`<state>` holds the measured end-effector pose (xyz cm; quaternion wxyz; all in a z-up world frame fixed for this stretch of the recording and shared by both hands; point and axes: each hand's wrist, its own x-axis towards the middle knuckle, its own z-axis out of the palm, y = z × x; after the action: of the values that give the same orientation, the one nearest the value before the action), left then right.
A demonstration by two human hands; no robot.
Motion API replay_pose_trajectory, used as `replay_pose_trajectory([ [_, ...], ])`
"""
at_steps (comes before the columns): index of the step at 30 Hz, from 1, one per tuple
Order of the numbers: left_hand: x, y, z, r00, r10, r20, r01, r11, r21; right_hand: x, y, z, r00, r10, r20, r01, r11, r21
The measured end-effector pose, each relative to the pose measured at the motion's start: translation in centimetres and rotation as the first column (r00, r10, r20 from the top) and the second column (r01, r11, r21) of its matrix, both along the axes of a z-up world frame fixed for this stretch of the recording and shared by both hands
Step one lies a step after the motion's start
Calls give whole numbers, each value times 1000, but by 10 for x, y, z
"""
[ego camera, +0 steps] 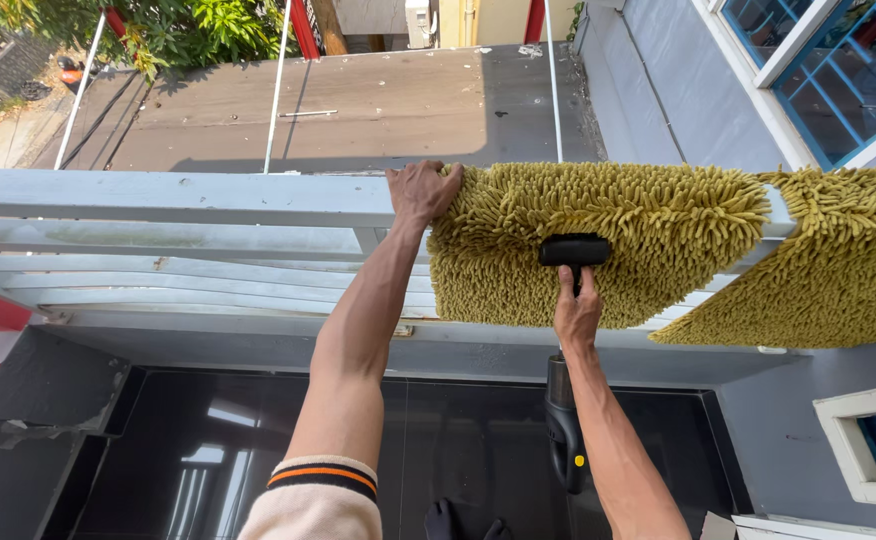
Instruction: The person uses a handheld vacuum cleaner to clean a yellow shag rug draped over a balcony railing. They hold the rug with one hand and move the vacuum nozzle back and forth along the rug's surface.
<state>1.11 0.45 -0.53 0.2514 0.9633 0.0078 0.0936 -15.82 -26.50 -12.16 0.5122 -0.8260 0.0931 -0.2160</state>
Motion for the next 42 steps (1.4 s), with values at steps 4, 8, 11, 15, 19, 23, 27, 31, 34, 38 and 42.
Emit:
replay_pose_trajectory([
  [4,3,4,-3,1000,-9,-6,9,1000,6,-11,-2,-13,995,35,-96,-38,999,-27],
  [8,4,7,-5,998,-34,56,37,998,-56,-21,5,10,995,96,27,-96,995,11],
  [11,6,10,-9,992,-55,111,66,993,-103,-11,5,50,983,108,149,-115,993,42],
  [15,10,13,-13,988,-73,137,86,992,-91,17,10,83,991,75,109,-78,997,18],
  [19,10,15,-14,970,-108,219,131,987,-94,21,20,68,998,65,-23,-65,998,1],
  [23,5,13,-10,988,-84,133,98,990,-99,9,29,33,1000,28,-9,-28,999,-19],
  [27,7,16,-10,970,-90,226,138,968,-209,5,35,2,999,-3,-38,2,1000,-17],
  [31,13,20,-17,970,-120,210,183,933,-310,-9,47,-32,989,3,-146,-3,1000,2],
  [34,16,23,-18,961,-171,215,239,907,-347,-19,64,-30,995,20,-100,-21,1000,-9],
  [38,15,27,-20,952,-200,233,280,879,-387,-15,78,19,993,-21,115,16,999,49],
  [42,11,34,-19,934,-243,262,343,816,-464,19,86,78,984,-45,173,31,996,78],
])
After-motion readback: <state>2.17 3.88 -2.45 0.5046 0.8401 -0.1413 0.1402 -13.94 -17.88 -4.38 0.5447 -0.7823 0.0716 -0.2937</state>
